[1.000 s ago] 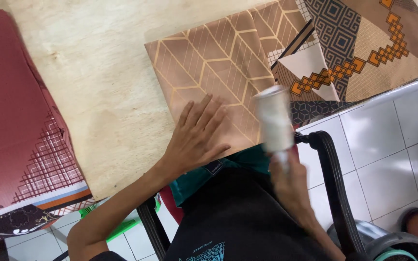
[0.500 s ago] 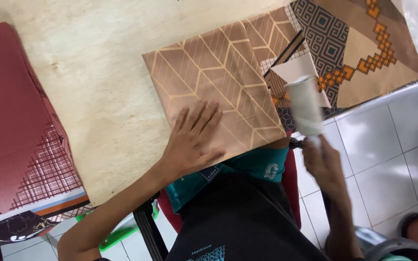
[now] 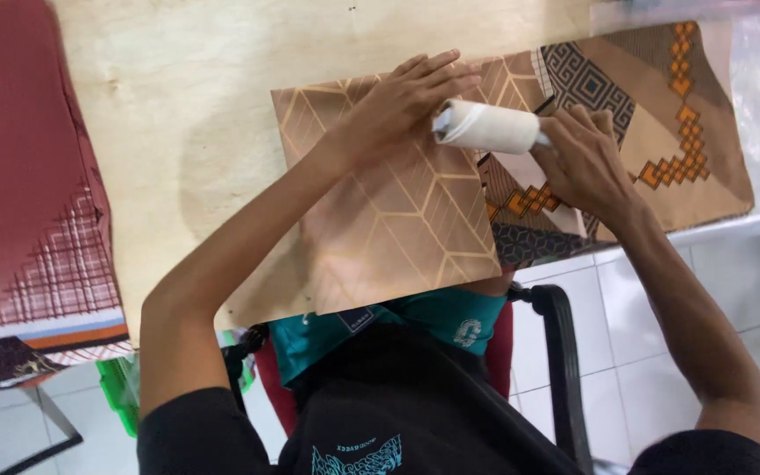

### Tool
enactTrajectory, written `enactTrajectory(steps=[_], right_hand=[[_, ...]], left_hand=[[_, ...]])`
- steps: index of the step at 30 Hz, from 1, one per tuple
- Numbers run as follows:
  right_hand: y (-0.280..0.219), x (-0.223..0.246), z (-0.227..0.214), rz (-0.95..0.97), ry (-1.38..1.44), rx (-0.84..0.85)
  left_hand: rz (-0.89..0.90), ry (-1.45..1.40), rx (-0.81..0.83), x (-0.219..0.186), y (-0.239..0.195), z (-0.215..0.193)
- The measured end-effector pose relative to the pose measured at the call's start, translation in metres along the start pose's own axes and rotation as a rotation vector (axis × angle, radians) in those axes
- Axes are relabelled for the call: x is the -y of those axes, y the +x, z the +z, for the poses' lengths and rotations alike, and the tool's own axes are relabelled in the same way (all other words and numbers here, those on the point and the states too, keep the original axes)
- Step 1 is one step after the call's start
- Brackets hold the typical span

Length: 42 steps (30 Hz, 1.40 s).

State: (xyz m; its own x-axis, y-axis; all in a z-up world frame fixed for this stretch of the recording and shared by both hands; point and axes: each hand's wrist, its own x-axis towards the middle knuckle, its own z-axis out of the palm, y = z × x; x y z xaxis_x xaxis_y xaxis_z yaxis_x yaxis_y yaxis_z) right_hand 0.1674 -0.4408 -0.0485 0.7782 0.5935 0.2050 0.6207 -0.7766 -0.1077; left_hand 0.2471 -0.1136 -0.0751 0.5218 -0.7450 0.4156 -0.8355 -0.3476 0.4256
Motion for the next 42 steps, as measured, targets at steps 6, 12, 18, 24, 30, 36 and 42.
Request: enactTrajectory(steps=[6,12,18,24,30,36,42], right_hand=[[0.010,-0.005,0.007,-0.132,-0.076,0.164],[-0.048,0.019,-0.001,-0.243,-0.036,0.298],[-0.091,0.031,-0.006,-0.385,-0.029,0.295],[-0.045,0.011,-0.005,-0.191,-0.042,0.225],[-0.071,0.033,0.008,-0.248,-0.045,0.269],[-0.114,0.065,-0.016,-0.396,0.034,0.352],[-0.106,0.018,-0.006,-0.177,0.270,0.219]], left_hand=[[0.062,0.194,0.180,0.014,-0.002,0.008],[0.022,0.191,0.212,0.004,-0.001,-0.002],[0.004,0.191,0.214,0.001,-0.001,-0.001],[0.011,0.198,0.219,0.004,-0.002,0.001],[0.010,0.234,0.220,0.008,-0.003,0.004],[0.005,0.194,0.217,0.004,-0.002,0.003],[-0.076,0.315,0.173,-0.022,0.008,-0.008]])
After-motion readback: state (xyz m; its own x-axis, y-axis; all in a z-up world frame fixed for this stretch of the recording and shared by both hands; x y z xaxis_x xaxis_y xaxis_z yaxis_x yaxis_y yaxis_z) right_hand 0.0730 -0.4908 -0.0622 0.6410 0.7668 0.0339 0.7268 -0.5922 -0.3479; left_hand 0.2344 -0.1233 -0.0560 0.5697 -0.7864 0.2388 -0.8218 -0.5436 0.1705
